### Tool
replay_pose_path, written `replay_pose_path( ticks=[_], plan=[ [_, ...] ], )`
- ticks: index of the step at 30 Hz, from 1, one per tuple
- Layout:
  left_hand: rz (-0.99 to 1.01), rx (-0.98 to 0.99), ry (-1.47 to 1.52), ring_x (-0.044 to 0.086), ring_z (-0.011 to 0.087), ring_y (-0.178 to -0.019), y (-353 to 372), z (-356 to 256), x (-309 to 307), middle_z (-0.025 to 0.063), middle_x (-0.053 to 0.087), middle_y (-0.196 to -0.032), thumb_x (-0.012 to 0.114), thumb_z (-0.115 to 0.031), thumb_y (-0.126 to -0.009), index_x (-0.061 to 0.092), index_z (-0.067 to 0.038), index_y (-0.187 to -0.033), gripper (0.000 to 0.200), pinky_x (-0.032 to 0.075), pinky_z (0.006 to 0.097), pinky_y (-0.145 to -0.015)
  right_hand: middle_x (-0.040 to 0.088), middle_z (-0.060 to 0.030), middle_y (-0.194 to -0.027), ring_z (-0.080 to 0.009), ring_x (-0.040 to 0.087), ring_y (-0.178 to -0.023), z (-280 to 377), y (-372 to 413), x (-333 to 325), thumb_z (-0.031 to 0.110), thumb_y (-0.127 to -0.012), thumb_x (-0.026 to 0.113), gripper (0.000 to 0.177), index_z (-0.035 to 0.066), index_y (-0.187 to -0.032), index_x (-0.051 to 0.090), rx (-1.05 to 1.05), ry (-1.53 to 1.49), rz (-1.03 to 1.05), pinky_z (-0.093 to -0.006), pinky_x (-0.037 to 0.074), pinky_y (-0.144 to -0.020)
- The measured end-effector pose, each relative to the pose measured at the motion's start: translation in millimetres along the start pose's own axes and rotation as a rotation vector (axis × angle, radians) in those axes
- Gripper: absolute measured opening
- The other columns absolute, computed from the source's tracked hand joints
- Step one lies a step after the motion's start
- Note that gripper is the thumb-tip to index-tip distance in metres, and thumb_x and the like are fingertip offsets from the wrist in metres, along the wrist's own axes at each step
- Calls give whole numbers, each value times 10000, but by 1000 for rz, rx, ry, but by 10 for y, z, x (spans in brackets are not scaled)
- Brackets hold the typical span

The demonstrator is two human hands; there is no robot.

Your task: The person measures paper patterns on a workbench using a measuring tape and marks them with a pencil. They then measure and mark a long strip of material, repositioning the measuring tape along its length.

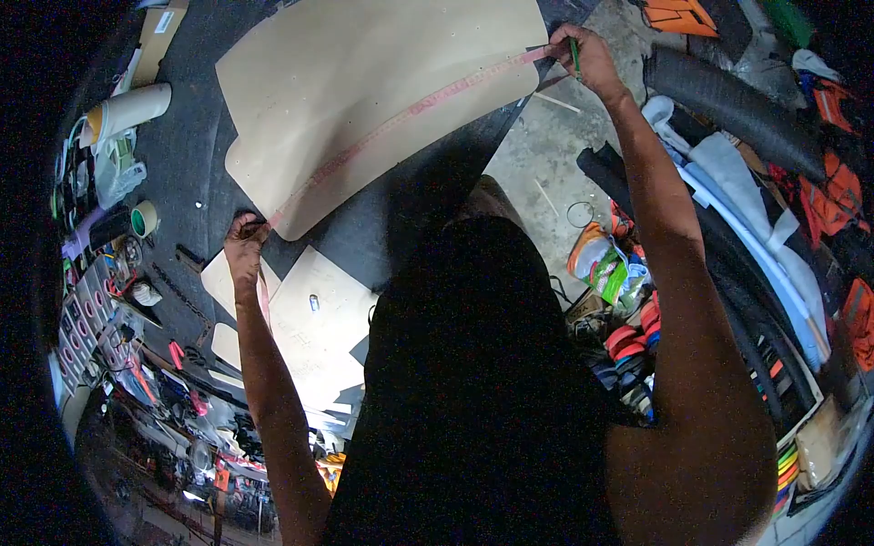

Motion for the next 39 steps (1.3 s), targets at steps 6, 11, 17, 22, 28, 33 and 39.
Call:
replay_pose_path(
  ticks=[6, 11, 17, 22, 28, 33, 39],
  plan=[
    [-5, 23, -14, 657, 131, -837, 22, -63, 28, 48, 690, -911, 737, 64, -840, 646, 10, -1131, 310, 518, 253, -820, 640, 40, -835, -56, 599, -812, 5, 8, -9, 30, -955, 718, 71, 46, -956, 649, 106, -54, 6, -248, 500, -735],
    [-11, -13, 8, 658, 136, -842, 33, -75, 40, 50, 690, -919, 733, 71, -841, 644, 2, -1117, 299, 524, 258, -821, 649, 36, -843, -59, 598, -808, 60, 4, -11, -2, -937, 723, 89, 47, -951, 651, 153, -20, -17, -252, 504, -742],
    [6, 44, 0, 654, 140, -848, 36, -67, 33, 52, 691, -925, 733, 74, -842, 644, -3, -1115, 298, 524, 262, -820, 657, 26, -853, -75, 605, -813, 8, -19, -2, -27, -930, 719, 99, 45, -945, 653, 63, -9, 30, -256, 508, -757],
    [11, 47, 21, 645, 133, -837, 20, -34, 27, 50, 691, -926, 744, 67, -838, 646, -5, -1115, 302, 516, 258, -814, 666, 16, -870, -80, 616, -833, 48, -5, -7, -36, -933, 709, 100, 41, -959, 650, -38, 149, 26, -258, 513, -766],
    [-14, 2, 4, 640, 125, -825, 22, -59, 30, 42, 691, -917, 764, 58, -826, 649, -7, -1113, 316, 510, 250, -804, 695, -9, -892, -81, 648, -848, 22, 8, 18, -30, -935, 709, 86, 32, -967, 658, 111, -21, -9, -254, 530, -774],
    [-28, -6, 27, 640, 124, -811, 25, -58, 46, 35, 691, -898, 764, 56, -826, 651, -9, -1118, 320, 512, 249, -791, 706, -17, -874, -93, 666, -827, -16, 28, 50, -13, -937, 714, 71, 29, -968, 665, 174, -104, -94, -254, 537, -763],
    [-16, 38, 37, 641, 122, -797, -14, 33, 21, 33, 693, -881, 762, 52, -827, 653, -10, -1117, 316, 523, 259, -779, 708, -14, -854, -104, 672, -796, -31, 11, 73, -8, -928, 721, 77, 26, -968, 664, 107, -38, -72, -259, 533, -743]
  ],
)
Point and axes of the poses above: each hand's wrist, its own y-axis away from the middle knuckle, its own x-axis out of the palm, z = x × y, the point moved 2 cm from there along -y, towards the middle knuckle
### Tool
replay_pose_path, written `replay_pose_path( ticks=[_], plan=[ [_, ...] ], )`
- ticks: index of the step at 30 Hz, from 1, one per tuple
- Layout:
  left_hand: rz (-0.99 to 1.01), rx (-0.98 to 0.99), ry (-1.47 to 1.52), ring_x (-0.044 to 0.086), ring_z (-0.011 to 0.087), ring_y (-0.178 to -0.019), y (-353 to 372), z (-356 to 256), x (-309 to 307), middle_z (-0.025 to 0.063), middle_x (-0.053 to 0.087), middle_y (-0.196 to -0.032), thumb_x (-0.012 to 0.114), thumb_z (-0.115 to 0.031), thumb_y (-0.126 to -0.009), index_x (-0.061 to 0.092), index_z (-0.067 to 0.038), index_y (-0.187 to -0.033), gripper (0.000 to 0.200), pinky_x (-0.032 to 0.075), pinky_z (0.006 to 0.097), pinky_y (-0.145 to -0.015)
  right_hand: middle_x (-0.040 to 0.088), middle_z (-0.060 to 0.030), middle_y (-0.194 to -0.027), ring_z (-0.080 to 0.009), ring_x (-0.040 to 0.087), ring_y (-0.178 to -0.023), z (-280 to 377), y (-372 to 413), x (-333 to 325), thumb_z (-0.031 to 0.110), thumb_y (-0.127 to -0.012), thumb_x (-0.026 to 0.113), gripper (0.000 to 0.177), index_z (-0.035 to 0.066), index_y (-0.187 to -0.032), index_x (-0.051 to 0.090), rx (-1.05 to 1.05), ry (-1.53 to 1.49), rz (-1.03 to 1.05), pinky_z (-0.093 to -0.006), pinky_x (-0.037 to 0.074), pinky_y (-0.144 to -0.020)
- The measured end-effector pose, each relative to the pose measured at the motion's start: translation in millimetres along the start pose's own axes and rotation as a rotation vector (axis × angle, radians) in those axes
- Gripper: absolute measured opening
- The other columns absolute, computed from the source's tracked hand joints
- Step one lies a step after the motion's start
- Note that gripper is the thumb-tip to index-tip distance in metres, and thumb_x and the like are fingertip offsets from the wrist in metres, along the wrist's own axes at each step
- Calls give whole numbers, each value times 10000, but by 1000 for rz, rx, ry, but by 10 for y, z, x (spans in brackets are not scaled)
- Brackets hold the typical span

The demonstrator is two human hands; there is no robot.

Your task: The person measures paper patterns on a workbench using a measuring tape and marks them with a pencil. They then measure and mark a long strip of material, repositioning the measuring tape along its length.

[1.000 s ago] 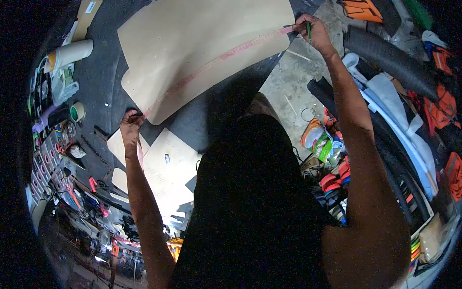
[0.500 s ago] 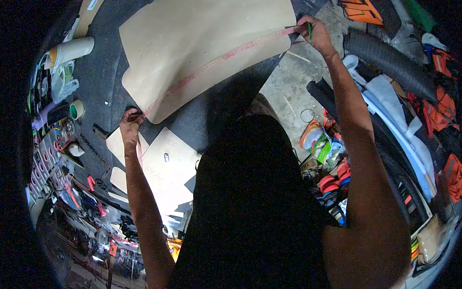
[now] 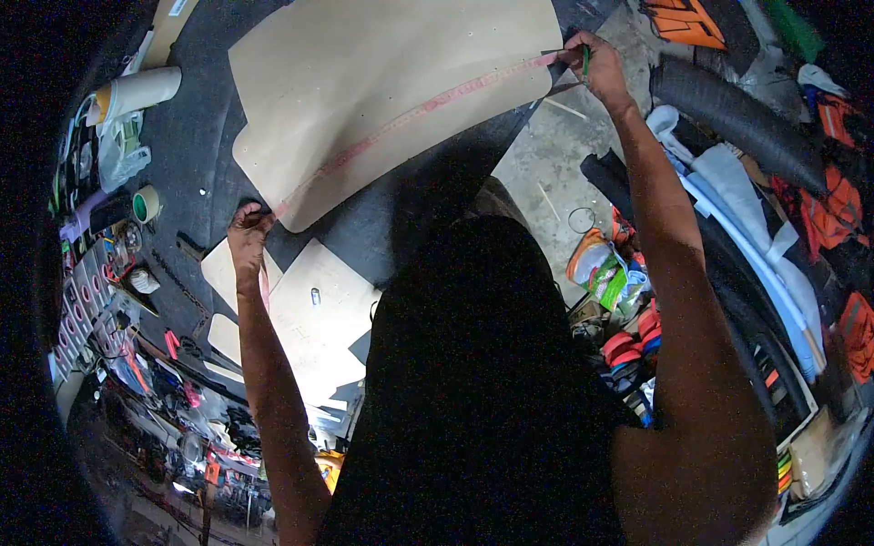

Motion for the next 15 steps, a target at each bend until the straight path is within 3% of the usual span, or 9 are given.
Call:
replay_pose_path(
  ticks=[3, 5, 7, 8, 9, 10, 11, 13, 15],
  plan=[
    [-16, 32, 29, 645, 122, -798, -24, 145, 23, 35, 697, -876, 771, 37, -823, 654, -3, -1115, 318, 529, 265, -772, 713, -17, -872, -117, 675, -813, 114, 59, -47, -42, -904, 715, 108, 28, -968, 663, -31, 166, 1, -271, 534, -744],
    [-11, 215, -84, 656, 120, -818, -78, 337, -72, 53, 717, -905, 793, -21, -820, 660, 7, -1125, 333, 537, 274, -772, 687, -45, -915, -137, 649, -803, 240, 100, -58, 12, -914, 669, 119, 66, -1019, 678, -273, 521, -91, -297, 533, -748],
    [-47, 106, -248, 663, 119, -834, 33, 68, 2, 72, 732, -937, 804, -79, -824, 670, 9, -1137, 352, 543, 278, -772, 655, -43, -1070, -146, 651, -968, -104, 35, -191, -120, -847, 565, 347, 70, -1129, 632, -284, 403, 19, -294, 531, -826],
    [-13, 154, -167, 675, 129, -848, 16, 114, 8, 83, 742, -951, 801, -100, -830, 684, 3, -1134, 341, 553, 290, -782, 642, -56, -1093, -154, 643, -998, 140, 119, -142, -132, -842, 545, 365, 68, -1137, 623, -259, 358, 23, -288, 525, -833],
    [-52, 157, -256, 687, 135, -864, 62, 30, 35, 81, 749, -960, 793, -86, -827, 694, 2, -1116, 318, 559, 300, -787, 645, -54, -1114, -157, 641, -1016, -299, -61, -291, -138, -841, 541, 394, 66, -1167, 622, -269, 512, 107, -275, 517, -842],
    [-85, 174, -266, 702, 143, -876, 151, -129, 71, 89, 759, -961, 790, -71, -813, 699, -15, -1115, 321, 563, 308, -797, 643, -44, -1129, -151, 636, -1022, -260, -19, -269, -115, -857, 551, 385, 58, -1194, 622, -352, 486, 45, -267, 509, -845],
    [-115, 127, -330, 714, 151, -854, 116, -66, 74, 95, 763, -938, 787, -53, -799, 696, -33, -1126, 340, 566, 304, -788, 642, -30, -1119, -135, 633, -1017, -353, -112, -328, -94, -875, 573, 345, 49, -1184, 629, -247, 251, 174, -267, 504, -859],
    [-135, 141, -218, 720, 162, -817, 195, -91, 121, 101, 758, -897, 782, -54, -803, 699, -35, -1127, 335, 566, 294, -768, 645, -28, -1072, -137, 623, -998, -85, -43, -237, -63, -900, 598, 272, 48, -1144, 644, -256, 418, 135, -267, 500, -858],
    [-199, 136, -238, 706, 146, -802, 356, -187, 150, 90, 754, -896, 778, -57, -823, 700, -23, -1120, 308, 563, 285, -760, 646, -40, -1052, -146, 616, -976, -118, -74, -250, -60, -921, 589, 233, 22, -1133, 642, -209, 334, 136, -286, 510, -878]
  ],
)
Point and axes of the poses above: each hand's wrist, its own y-axis away from the middle knuckle, its own x-axis out of the palm, z = x × y, the point moved 2 cm from there along -y, towards the middle knuckle
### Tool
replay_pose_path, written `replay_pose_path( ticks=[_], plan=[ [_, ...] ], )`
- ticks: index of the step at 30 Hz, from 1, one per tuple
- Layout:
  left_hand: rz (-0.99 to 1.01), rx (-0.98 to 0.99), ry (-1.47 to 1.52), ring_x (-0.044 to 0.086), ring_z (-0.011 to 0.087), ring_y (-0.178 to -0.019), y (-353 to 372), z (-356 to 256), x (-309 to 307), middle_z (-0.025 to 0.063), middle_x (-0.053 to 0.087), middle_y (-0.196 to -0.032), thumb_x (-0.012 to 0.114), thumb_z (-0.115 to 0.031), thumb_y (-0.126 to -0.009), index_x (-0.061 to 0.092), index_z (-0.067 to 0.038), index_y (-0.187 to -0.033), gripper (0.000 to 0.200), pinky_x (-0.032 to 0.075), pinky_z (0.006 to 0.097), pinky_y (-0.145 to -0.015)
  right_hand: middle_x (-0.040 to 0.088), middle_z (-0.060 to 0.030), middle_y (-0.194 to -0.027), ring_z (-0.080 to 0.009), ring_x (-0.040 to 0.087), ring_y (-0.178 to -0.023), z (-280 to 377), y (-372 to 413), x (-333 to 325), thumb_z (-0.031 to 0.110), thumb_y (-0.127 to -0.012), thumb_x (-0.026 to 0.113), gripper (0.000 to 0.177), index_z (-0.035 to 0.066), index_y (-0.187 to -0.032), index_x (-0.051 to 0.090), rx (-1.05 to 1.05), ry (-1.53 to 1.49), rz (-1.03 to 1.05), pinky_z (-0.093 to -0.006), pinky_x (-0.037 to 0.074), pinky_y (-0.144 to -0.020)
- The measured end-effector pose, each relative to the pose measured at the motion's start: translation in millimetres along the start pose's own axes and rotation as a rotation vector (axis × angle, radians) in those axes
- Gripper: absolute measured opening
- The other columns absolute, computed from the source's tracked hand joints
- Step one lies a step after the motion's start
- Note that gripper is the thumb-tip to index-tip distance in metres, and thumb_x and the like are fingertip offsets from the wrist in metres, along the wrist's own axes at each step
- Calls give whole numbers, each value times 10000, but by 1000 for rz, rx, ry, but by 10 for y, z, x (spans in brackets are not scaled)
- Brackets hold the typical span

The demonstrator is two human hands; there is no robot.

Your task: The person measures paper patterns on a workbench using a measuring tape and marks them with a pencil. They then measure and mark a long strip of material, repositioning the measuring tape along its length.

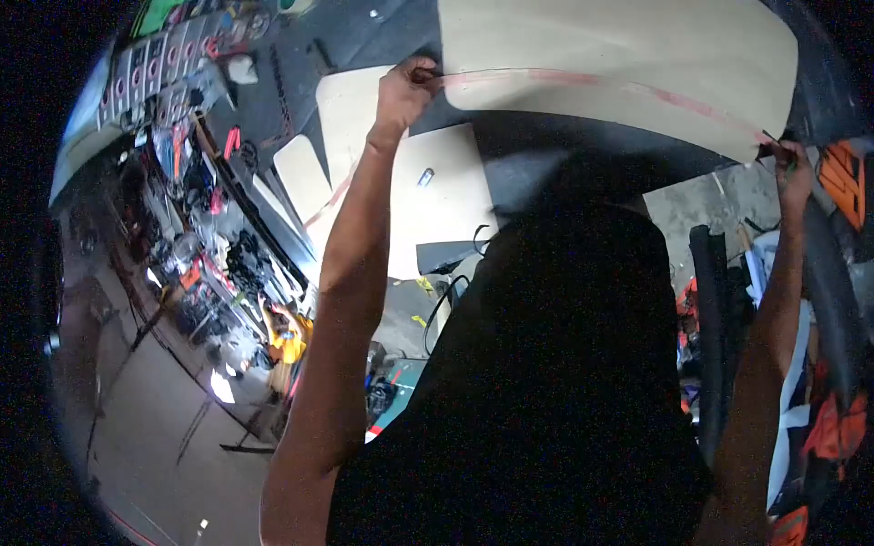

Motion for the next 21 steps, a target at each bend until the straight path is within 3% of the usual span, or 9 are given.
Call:
replay_pose_path(
  ticks=[2, 4, 6, 10, 12, 14, 17, 21],
  plan=[
    [-76, 15, -28, 676, 113, -772, 133, -124, -108, 66, 744, -893, 769, -62, -865, 702, 3, -1105, 258, 556, 266, -743, 646, -53, -1031, -154, 609, -954, -125, -33, -60, -58, -943, 580, 196, -3, -1121, 640, 47, -72, -5, -305, 520, -898],
    [-128, -3, -39, 673, 108, -766, 316, -272, -322, 60, 739, -883, 763, -52, -864, 700, 5, -1114, 264, 553, 263, -723, 644, -113, -1099, -190, 624, -993, -330, -11, -32, 21, -1017, 532, 148, -63, -1102, 619, 76, -695, -19, -287, 506, -850],
    [-190, -10, -63, 667, 97, -754, 540, -426, -519, 47, 727, -864, 753, -31, -862, 696, 9, -1133, 279, 547, 255, -683, 642, -143, -1133, -208, 631, -1012, -371, 78, 40, 60, -1054, 507, 187, -93, -1092, 608, 98, -1008, -8, -278, 499, -826],
    [-308, -37, 29, 672, 126, -694, 942, -481, -927, 77, 706, -802, 694, -27, -832, 714, -12, -1107, 276, 546, 268, -662, 632, -160, -1115, -233, 631, -1018, -97, 321, 72, 83, -1054, 518, 214, -116, -1086, 590, 78, -730, -36, -298, 513, -893],
    [-337, -48, 28, 667, 120, -687, 1105, -481, -1083, 71, 701, -798, 688, -19, -833, 711, -9, -1115, 283, 543, 265, -649, 635, -150, -1082, -230, 627, -993, 236, 474, 188, 71, -1048, 524, 184, -95, -1076, 599, 165, -1230, -7, -329, 515, -944],
    [-376, -77, 20, 658, 107, -674, 1255, -458, -1222, 60, 691, -790, 675, -5, -834, 707, -3, -1130, 298, 537, 260, -623, 636, -146, -1066, -228, 625, -981, 555, 606, 336, 65, -1045, 527, 170, -85, -1072, 603, 202, -1478, 9, -344, 516, -970],
    [-362, -102, 135, 653, 96, -679, 1501, -453, -1389, 54, 682, -792, 671, 3, -832, 702, 5, -1143, 313, 527, 260, -605, 644, -126, -1021, -226, 624, -965, 892, 957, 581, 16, -1022, 533, 115, -59, -1053, 615, 14, -208, -152, -390, 505, -1028],
    [-347, -150, 282, 653, 87, -707, 1906, -252, -1568, 52, 669, -797, 667, 16, -826, 697, 17, -1152, 328, 538, 268, -627, 652, -109, -1006, -220, 633, -960, 712, 1384, 873, -14, -996, 550, 92, -36, -1040, 627, 159, -503, -150, -401, 517, -1012]
  ],
)
Point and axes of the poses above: each hand's wrist, its own y-axis away from the middle knuckle, its own x-axis out of the palm, z = x × y, the point moved 2 cm from there along -y, towards the middle knuckle
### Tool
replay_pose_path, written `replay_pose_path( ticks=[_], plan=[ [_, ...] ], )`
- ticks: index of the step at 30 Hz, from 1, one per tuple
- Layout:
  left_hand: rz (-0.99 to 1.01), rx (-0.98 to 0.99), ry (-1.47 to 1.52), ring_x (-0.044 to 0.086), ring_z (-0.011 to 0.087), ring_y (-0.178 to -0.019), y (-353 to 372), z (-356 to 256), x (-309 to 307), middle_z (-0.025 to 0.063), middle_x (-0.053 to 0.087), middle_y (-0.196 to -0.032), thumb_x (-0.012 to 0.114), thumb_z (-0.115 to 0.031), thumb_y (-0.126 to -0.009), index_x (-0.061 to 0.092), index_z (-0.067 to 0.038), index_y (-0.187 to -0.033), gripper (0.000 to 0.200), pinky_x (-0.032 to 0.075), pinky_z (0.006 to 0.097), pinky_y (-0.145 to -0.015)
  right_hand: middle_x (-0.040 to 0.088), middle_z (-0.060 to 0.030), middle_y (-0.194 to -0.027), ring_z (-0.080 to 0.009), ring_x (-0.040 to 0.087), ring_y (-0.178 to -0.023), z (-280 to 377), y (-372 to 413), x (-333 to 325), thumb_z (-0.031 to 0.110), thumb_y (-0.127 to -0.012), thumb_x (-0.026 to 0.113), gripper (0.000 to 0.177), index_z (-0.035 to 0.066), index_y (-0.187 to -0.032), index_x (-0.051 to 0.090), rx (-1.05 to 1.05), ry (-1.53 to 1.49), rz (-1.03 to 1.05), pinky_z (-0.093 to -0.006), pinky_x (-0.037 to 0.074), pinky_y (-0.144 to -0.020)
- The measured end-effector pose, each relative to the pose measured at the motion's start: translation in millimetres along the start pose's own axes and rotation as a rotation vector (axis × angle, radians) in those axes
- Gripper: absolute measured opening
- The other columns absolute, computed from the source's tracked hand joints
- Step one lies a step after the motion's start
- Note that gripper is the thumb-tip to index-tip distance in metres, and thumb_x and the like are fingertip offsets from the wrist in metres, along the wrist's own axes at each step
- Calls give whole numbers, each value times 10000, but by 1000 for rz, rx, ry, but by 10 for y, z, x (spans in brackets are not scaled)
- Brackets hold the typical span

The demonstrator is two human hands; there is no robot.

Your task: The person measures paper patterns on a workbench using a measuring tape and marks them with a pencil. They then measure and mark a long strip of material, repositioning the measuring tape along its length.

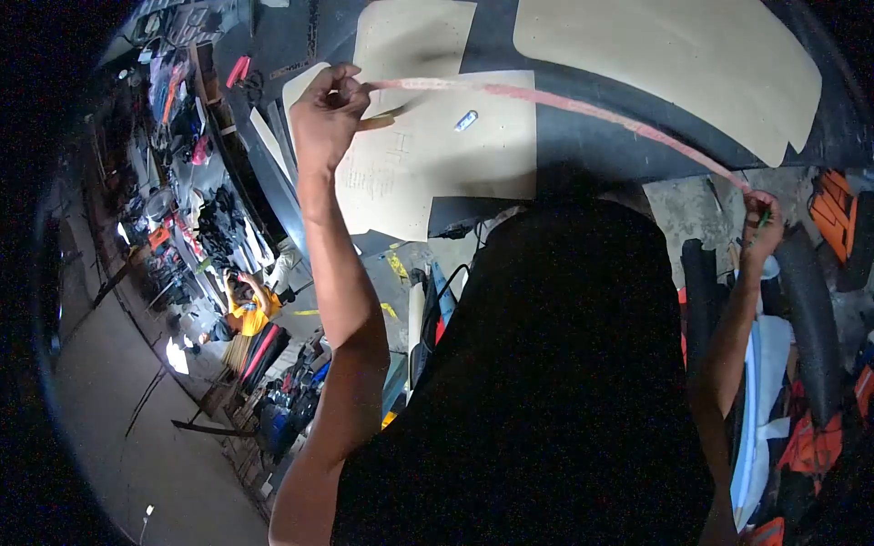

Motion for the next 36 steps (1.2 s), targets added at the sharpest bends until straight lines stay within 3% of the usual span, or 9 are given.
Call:
replay_pose_path(
  ticks=[5, 9, 11, 13, 14, 17, 18, 28, 36],
  plan=[
    [-34, -46, -346, 664, 105, -752, 454, 348, -580, 68, 683, -829, 687, 0, -821, 700, 19, -1144, 324, 558, 278, -703, 683, -132, -1026, -241, 669, -948, -201, 782, 432, -55, -908, 588, 150, -10, -1041, 641, 110, -328, 177, -383, 551, -930],
    [-58, -17, -498, 646, 137, -820, 803, 966, -876, 85, 720, -917, 774, -141, -848, 699, -6, -1143, 333, 541, 289, -773, 709, -87, -946, -219, 684, -887, -147, 1514, 877, 6, -966, 565, 117, 27, -984, 679, 62, 553, 183, -350, 557, -890],
    [-23, -74, -429, 607, 106, -759, 909, 1200, -901, 67, 697, -884, 751, -77, -858, 699, -4, -1117, 274, 537, 268, -742, 715, -109, -967, -227, 684, -883, 252, 1816, 1171, 20, -972, 561, 115, 17, -943, 672, 150, 577, 215, -338, 555, -889],
    [17, -60, -306, 604, 97, -734, 980, 1566, -879, 58, 678, -827, 736, -26, -839, 697, 12, -1108, 275, 531, 258, -712, 701, -92, -875, -218, 668, -791, -361, 2057, 1186, 130, -993, 593, 155, 17, -914, 663, 393, -393, 39, -311, 555, -811],
    [34, -78, -221, 601, 89, -708, 975, 1683, -851, 48, 659, -771, 720, 26, -819, 696, 27, -1100, 282, 525, 249, -681, 701, -92, -875, -218, 668, -791, -251, 2079, 1201, 130, -993, 593, 155, 17, -914, 663, 375, -386, 22, -311, 555, -811],
    [144, -83, -187, 548, 54, -694, 1115, 1460, -695, 10, 607, -781, 710, 45, -852, 681, 24, -1067, 218, 489, 222, -646, 677, -86, -819, -153, 638, -746, 318, 2418, 1521, 11, -894, 608, 85, 23, -957, 664, 170, 564, 13, -315, 512, -685],
    [192, -90, -179, 522, 36, -687, 1194, 1395, -675, -9, 582, -785, 704, 54, -869, 674, 22, -1050, 187, 472, 208, -628, 677, -86, -819, -153, 638, -746, 283, 2490, 1509, 11, -894, 608, 85, 23, -957, 664, 176, 564, 14, -315, 512, -685],
    [63, -146, -128, 506, 28, -689, 1636, 1196, -598, -50, 594, -787, 700, 67, -863, 673, 18, -1040, 186, 416, 189, -626, 601, -102, -762, -162, 565, -728, 852, 1646, 1288, 349, -1051, 563, 381, -9, -969, 663, 46, 467, -110, -348, 472, -701],
    [168, -206, 80, 489, 11, -693, 2405, 759, 221, -58, 601, -820, 668, 129, -834, 680, -9, -1048, 255, 403, 170, -643, 659, -68, -914, -170, 609, -817, 1027, 648, 1289, 364, -1059, 520, 410, -8, -1103, 686, -8, 425, -73, -312, 490, -790]
  ],
)
Point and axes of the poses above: each hand's wrist, its own y-axis away from the middle knuckle, its own x-axis out of the palm, z = x × y, the point moved 2 cm from there along -y, towards the middle knuckle
